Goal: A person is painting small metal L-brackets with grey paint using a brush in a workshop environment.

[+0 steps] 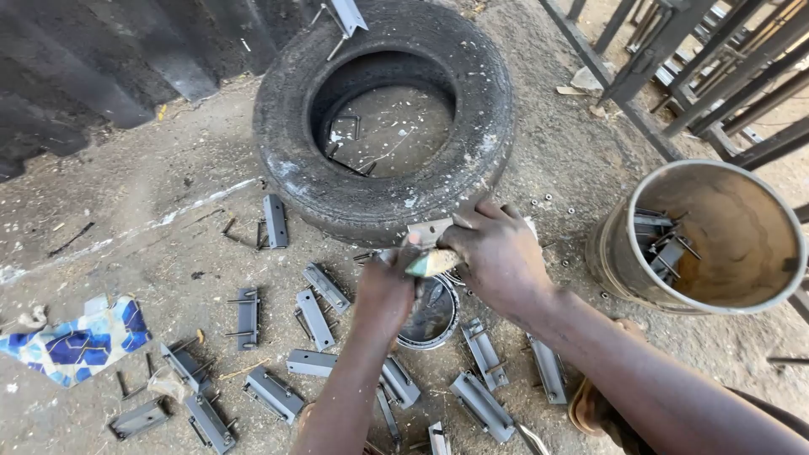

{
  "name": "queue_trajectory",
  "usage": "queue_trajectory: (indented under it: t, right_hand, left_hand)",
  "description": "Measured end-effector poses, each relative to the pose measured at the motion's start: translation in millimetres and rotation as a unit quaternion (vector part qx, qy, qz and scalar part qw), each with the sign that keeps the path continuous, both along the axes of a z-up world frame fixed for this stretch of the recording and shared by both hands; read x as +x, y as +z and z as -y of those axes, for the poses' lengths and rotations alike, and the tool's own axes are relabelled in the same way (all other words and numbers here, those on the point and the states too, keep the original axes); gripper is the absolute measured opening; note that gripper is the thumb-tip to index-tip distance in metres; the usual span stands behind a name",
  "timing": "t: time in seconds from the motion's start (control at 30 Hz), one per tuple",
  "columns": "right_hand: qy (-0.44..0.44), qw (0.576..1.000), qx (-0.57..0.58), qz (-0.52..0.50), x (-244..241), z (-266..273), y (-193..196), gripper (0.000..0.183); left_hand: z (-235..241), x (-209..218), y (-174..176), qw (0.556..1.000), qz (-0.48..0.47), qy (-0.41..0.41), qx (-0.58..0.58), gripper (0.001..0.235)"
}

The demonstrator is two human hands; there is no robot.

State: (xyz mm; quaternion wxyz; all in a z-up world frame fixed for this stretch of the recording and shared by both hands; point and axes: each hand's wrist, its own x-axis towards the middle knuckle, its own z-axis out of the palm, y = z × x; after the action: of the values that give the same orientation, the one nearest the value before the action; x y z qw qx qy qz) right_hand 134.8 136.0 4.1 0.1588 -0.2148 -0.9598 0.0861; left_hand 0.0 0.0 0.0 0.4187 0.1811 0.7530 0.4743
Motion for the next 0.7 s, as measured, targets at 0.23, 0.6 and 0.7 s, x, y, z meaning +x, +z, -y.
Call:
queue_trajectory:
  t: [0.23, 0.6, 0.7]
  right_hand:
    - [0.035, 0.994, 0.071, -0.074, -5.8, 21.0, -11.2, 0.010]
    - [-0.179, 0.888, -0.401, -0.135, 19.5, -18.3, 111.4, 0.023]
    - [-0.263, 0.866, -0.423, -0.042, 31.7, -52.0, 68.3, 0.051]
  left_hand:
    - [1.7, -0.7, -10.5, 0.990, 0.108, 0.028, 0.088, 0.036]
    - [9.1, -32.1, 26.1, 0.990, -0.137, 0.017, -0.040, 0.031]
    - [13.7, -53.2, 43.6, 0.937, -0.322, -0.028, -0.133, 0.030]
